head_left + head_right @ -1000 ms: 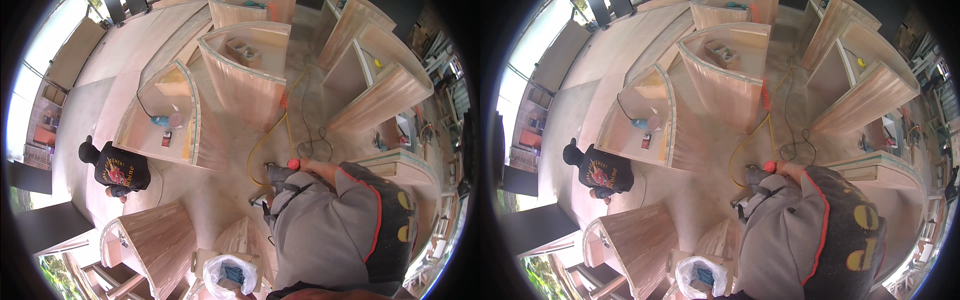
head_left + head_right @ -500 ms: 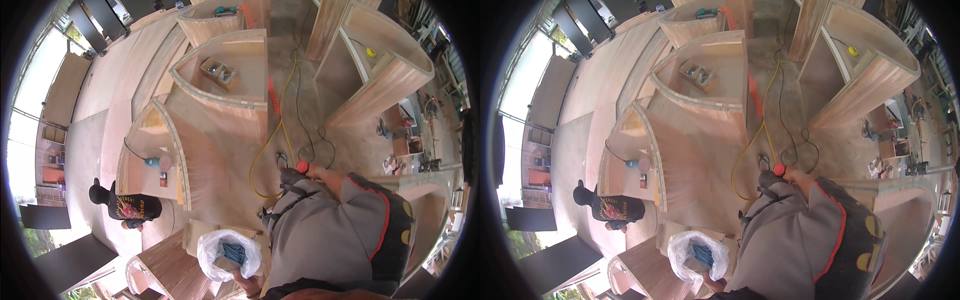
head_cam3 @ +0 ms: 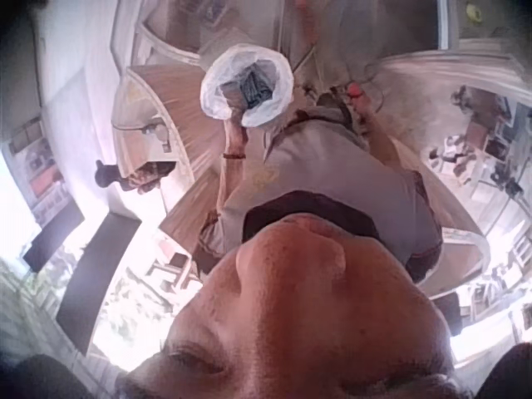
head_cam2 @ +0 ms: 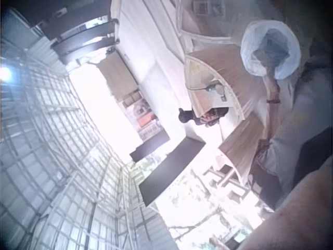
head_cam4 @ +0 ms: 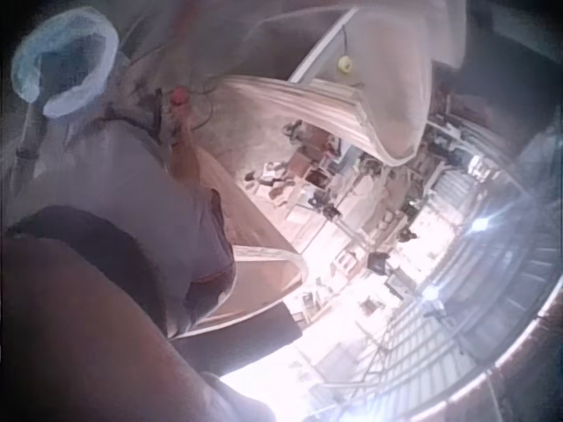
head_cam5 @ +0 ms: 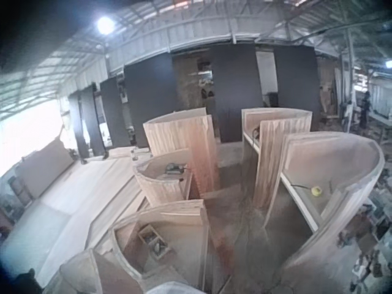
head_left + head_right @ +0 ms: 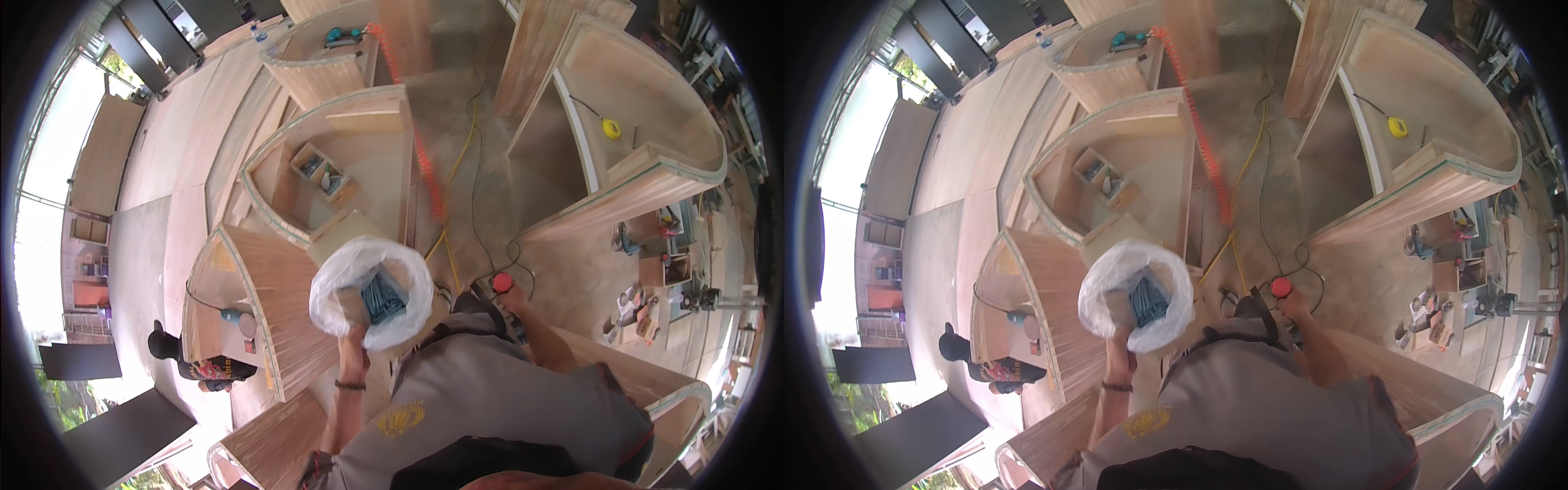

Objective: The person uses a cordless drill to fasten screws into a curved wooden structure. They then pick up a small wooden block and position it against the curved frame, securing it in place with a nail gun.

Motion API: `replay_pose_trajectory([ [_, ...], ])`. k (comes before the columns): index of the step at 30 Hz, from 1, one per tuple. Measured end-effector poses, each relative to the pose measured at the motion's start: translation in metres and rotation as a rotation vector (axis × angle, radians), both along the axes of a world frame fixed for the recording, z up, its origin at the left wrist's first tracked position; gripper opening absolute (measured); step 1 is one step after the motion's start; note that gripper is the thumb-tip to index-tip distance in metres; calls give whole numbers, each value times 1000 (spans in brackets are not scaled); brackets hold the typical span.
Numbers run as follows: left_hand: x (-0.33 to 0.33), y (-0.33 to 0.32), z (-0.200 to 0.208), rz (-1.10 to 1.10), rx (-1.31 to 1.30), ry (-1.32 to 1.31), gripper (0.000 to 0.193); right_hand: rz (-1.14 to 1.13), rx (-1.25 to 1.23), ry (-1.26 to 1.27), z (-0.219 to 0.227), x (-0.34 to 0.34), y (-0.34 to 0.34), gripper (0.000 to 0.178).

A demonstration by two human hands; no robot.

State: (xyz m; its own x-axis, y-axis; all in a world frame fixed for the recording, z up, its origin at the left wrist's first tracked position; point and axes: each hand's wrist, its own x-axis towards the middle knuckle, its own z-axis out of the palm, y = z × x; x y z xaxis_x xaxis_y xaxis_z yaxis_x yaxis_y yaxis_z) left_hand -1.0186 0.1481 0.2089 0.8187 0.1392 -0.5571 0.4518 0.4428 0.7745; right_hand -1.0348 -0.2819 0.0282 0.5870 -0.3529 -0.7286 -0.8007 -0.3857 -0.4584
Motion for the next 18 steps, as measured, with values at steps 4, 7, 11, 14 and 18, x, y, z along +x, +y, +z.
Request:
replay_pose_trajectory([
  [4, 107, -53, -17, -230, 105, 110, 28, -195, -47, -140, -47, -7, -32, 45],
  [7, 167, -74, -32, -307, 118, 227, 45, -287, 102, -37, -5, 7, -24, 42],
  [11, 245, -116, -83, -237, 59, 322, 49, -286, -23, -4, -47, -6, -56, 43],
  [14, 280, -131, -109, -108, 117, 285, 45, -319, -116, -79, -47, 15, -65, 45],
  [18, 347, -144, -157, -48, 268, 235, 52, -286, -170, -82, -47, 55, -107, 44],
])
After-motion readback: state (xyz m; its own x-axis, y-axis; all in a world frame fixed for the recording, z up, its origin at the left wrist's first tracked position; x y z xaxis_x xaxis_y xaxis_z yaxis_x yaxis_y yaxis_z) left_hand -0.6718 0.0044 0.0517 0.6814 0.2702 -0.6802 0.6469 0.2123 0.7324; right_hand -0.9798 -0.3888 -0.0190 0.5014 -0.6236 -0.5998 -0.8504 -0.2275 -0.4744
